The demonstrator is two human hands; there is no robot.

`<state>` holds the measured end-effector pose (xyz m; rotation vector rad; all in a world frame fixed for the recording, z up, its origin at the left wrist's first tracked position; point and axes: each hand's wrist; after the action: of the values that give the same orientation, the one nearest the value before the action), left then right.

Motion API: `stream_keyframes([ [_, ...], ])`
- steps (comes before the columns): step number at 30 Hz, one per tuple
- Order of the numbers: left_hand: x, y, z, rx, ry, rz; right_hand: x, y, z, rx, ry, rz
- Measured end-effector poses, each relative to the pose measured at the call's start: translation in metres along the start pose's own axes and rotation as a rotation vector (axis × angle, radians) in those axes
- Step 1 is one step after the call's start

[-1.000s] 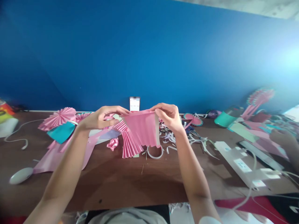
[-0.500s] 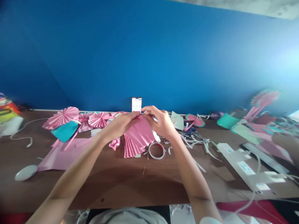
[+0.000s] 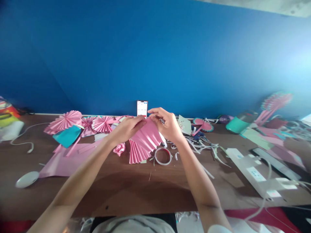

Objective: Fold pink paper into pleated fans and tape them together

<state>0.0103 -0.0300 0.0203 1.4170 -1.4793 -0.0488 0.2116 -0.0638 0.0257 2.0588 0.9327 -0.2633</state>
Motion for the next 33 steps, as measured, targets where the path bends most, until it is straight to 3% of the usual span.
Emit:
stream_keyframes([
  [12, -0.005, 0.007, 0.001, -0.088, 0.034, -0.13, 0.001, -0.004, -0.001, 0.004, 0.007, 0.052],
  [19, -0.021, 0.007, -0.001, -0.129, 0.024, -0.324, 0.006, -0.004, -0.002, 0.021, -0.002, 0.075],
  [26, -0.02, 0.003, 0.0, -0.216, 0.071, -0.294, 0.006, -0.004, -0.004, -0.074, 0.008, 0.076],
  [33, -0.014, 0.005, -0.004, -0.186, 0.085, -0.215, 0.011, -0.001, -0.005, -0.083, 0.002, 0.114],
])
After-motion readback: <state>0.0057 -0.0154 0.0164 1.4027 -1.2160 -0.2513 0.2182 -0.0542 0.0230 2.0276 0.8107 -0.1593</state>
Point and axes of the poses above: each hand's wrist, its own z-axis away from the middle knuckle, its own y-axis out of the back of the hand, x = y × z, and after that the axes turned 15 degrees about z, right-handed
